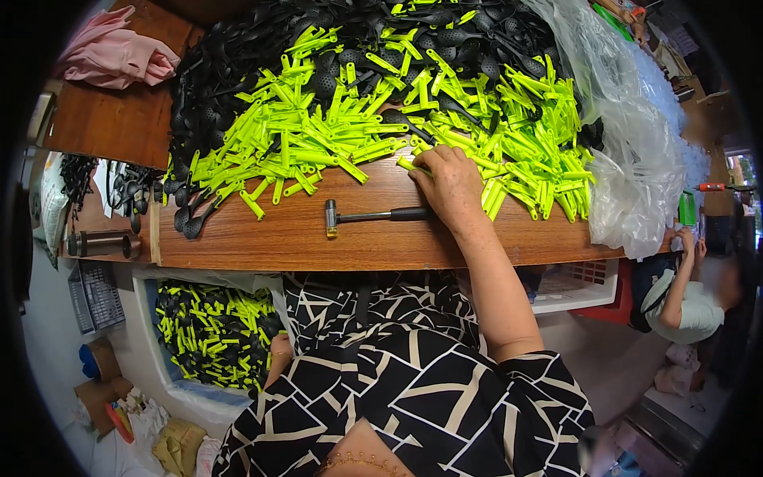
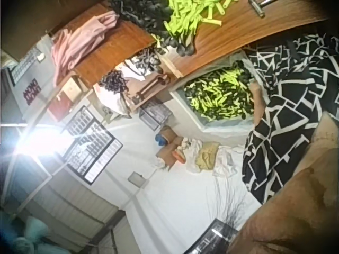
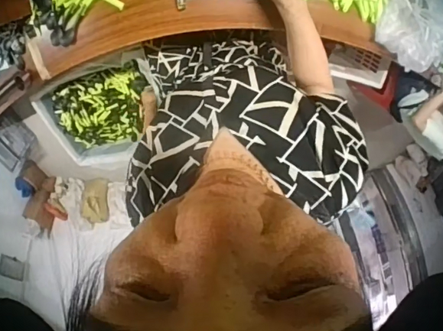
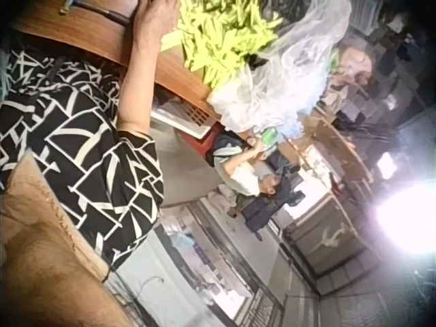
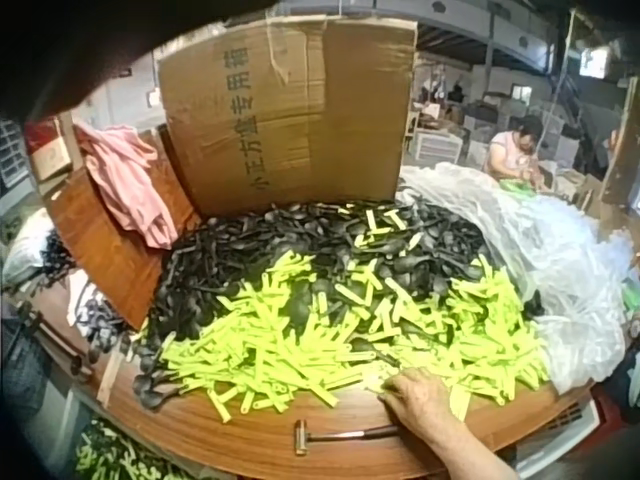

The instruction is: The person assembles small plastic components by inserting a black piece into a neon green handle and securing it with a hammer. The person repeatedly picks up parts from a pile on the table, aligns them, and taps them together, then places the finished units into a bin below.

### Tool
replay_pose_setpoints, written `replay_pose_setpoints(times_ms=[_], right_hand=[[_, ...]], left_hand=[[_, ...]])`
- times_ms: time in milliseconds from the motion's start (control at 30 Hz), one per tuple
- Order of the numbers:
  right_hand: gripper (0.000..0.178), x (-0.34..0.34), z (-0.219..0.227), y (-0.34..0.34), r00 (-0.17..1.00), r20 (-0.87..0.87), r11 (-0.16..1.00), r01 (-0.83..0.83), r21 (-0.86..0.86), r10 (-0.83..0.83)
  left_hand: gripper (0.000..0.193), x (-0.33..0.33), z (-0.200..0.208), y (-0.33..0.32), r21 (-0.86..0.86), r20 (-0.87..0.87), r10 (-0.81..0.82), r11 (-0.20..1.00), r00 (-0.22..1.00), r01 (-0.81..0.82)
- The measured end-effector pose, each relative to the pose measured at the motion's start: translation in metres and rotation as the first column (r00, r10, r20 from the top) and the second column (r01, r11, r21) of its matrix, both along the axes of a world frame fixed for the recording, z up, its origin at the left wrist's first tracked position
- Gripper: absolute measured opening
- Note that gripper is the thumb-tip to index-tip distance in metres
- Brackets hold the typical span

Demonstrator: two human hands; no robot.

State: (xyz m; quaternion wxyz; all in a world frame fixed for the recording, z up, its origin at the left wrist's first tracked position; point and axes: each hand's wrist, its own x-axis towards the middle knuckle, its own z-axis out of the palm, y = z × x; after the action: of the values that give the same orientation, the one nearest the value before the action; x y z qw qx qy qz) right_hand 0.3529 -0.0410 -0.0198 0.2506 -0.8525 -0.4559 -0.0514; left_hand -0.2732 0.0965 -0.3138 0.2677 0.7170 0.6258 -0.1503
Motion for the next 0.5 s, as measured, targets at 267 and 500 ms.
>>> replay_pose_setpoints(times_ms=[267,500], right_hand=[[0.012,0.000,0.008,0.002,0.994,-0.058,0.984,-0.102,-0.146,0.095],[0.013,0.002,0.015,-0.004,0.980,0.001,0.965,-0.196,-0.174,0.199]], left_hand=[[0.031,0.068,0.025,0.047,0.309,0.193,0.013,0.948,0.981,-0.073],[0.020,0.237,0.240,0.108,0.459,0.862,-0.192,0.686,0.468,-0.564]])
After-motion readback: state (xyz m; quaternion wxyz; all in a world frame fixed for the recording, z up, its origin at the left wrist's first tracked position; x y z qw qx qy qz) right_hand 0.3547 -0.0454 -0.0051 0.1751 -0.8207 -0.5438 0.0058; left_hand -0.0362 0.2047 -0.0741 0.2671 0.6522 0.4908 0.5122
